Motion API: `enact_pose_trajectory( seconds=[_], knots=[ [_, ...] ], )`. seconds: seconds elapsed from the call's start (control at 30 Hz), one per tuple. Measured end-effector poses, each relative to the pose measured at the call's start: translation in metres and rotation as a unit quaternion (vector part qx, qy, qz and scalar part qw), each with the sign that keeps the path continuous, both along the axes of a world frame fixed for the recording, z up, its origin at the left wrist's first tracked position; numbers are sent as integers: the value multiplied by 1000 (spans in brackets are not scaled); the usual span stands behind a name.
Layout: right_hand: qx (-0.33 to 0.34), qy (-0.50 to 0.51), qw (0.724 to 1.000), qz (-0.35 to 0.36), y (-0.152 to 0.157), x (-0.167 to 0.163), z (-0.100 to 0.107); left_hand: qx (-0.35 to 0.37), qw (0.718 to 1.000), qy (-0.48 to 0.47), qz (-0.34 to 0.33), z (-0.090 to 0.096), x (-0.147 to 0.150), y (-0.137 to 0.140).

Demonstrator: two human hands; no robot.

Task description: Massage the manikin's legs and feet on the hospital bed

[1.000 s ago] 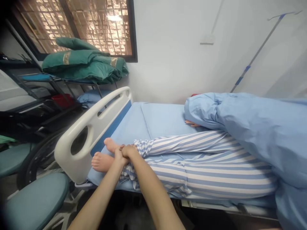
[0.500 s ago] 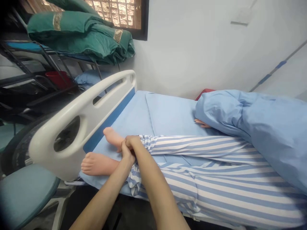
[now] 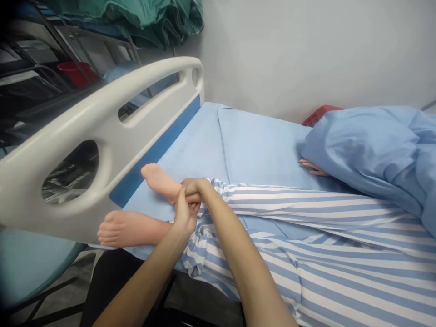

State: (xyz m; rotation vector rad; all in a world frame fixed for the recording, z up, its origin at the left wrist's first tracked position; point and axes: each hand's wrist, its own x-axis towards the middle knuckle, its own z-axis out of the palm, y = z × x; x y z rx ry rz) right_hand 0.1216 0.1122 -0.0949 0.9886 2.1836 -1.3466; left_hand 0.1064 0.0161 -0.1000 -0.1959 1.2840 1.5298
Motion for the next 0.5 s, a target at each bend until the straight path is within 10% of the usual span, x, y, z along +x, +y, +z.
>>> enact_pose_trajectory(
  seconds=[0.23,0.5],
  knots=[
    [337,21,941,5,-23,10,-9,53,999,4,-5,-4,2,-5],
    [525,-6,843,-115,-77,5,-10,43,998,31,33,-15,-7,-4]
  ],
)
